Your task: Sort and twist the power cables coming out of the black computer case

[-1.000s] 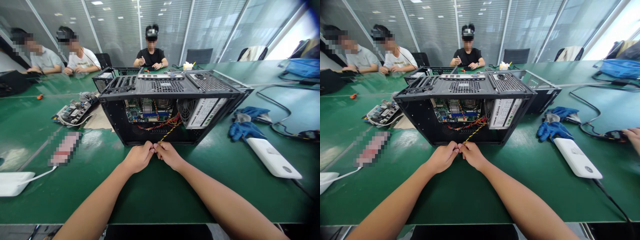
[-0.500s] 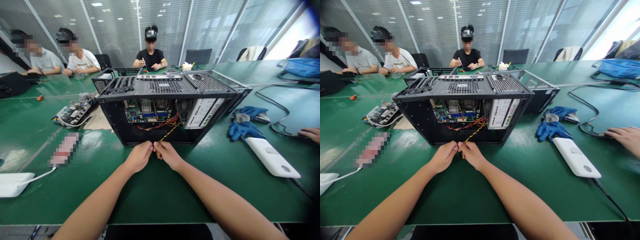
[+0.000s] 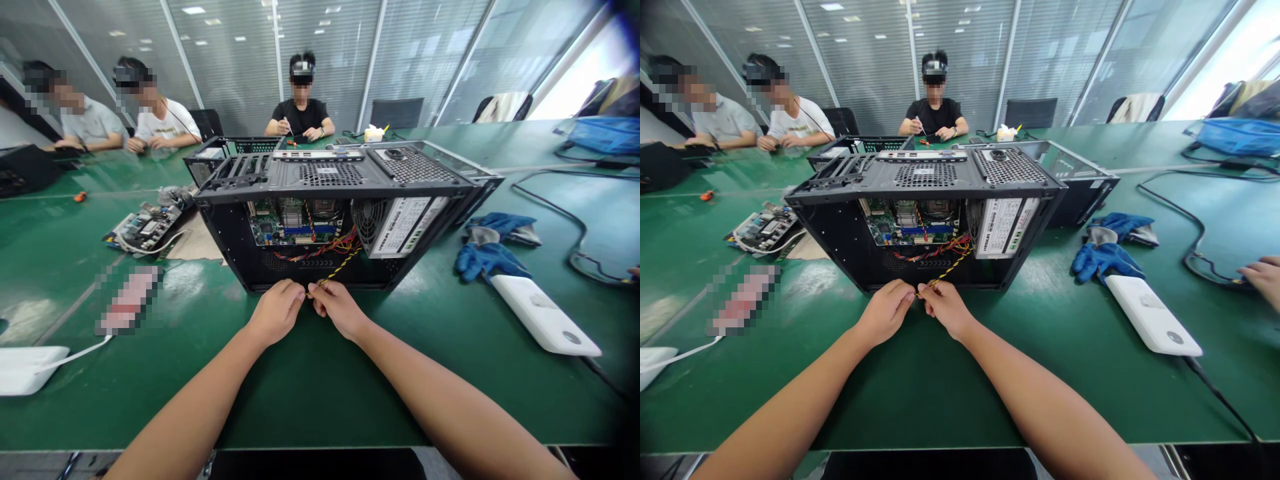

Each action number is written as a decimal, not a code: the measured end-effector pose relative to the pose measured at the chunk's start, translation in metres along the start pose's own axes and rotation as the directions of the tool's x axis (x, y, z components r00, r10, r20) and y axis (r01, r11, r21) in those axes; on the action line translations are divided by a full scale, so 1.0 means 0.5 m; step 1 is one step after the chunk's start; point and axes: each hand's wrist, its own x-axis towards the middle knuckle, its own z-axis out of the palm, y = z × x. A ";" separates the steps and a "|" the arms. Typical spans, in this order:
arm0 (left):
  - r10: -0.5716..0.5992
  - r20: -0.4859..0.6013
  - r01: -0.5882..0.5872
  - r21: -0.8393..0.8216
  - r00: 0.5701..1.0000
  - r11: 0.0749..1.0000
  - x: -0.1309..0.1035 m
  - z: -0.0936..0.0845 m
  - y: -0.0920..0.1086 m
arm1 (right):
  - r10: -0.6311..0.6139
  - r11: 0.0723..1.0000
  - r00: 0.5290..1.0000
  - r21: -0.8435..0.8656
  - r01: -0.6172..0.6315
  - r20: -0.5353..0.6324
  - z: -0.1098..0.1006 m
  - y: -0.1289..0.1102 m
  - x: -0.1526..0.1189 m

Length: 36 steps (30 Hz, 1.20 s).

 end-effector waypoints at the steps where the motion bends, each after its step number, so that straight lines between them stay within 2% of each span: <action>1: 0.000 -0.008 0.000 -0.002 1.000 1.000 0.000 0.000 0.000 | 0.008 1.000 1.000 0.014 -0.008 -0.004 0.000 -0.001 0.000; 4: -0.007 -0.029 0.007 -0.001 1.000 1.000 0.000 -0.001 0.002 | 0.023 0.999 1.000 0.039 -0.023 -0.012 0.001 -0.002 0.000; 9: 0.004 0.001 -0.005 0.009 1.000 1.000 0.001 -0.002 0.003 | 0.010 1.000 1.000 0.012 -0.010 0.010 0.001 -0.002 0.001; 14: -0.058 0.047 0.065 -0.162 0.997 0.985 0.005 0.000 0.001 | -0.032 0.999 0.999 -0.010 0.032 0.039 -0.001 0.000 0.001; 17: -0.079 0.058 0.090 -0.215 0.995 0.972 0.006 0.001 0.001 | -0.018 1.000 0.999 0.009 0.018 0.035 -0.001 -0.001 0.002; 24: -0.022 0.020 0.024 -0.087 1.000 0.996 0.002 -0.003 0.002 | 0.039 0.998 0.998 0.045 -0.041 0.052 -0.003 -0.004 0.003; 36: 0.023 0.023 -0.024 0.054 0.999 0.998 -0.001 -0.007 0.008 | 0.026 1.000 0.999 -0.014 -0.025 0.035 0.000 -0.007 -0.001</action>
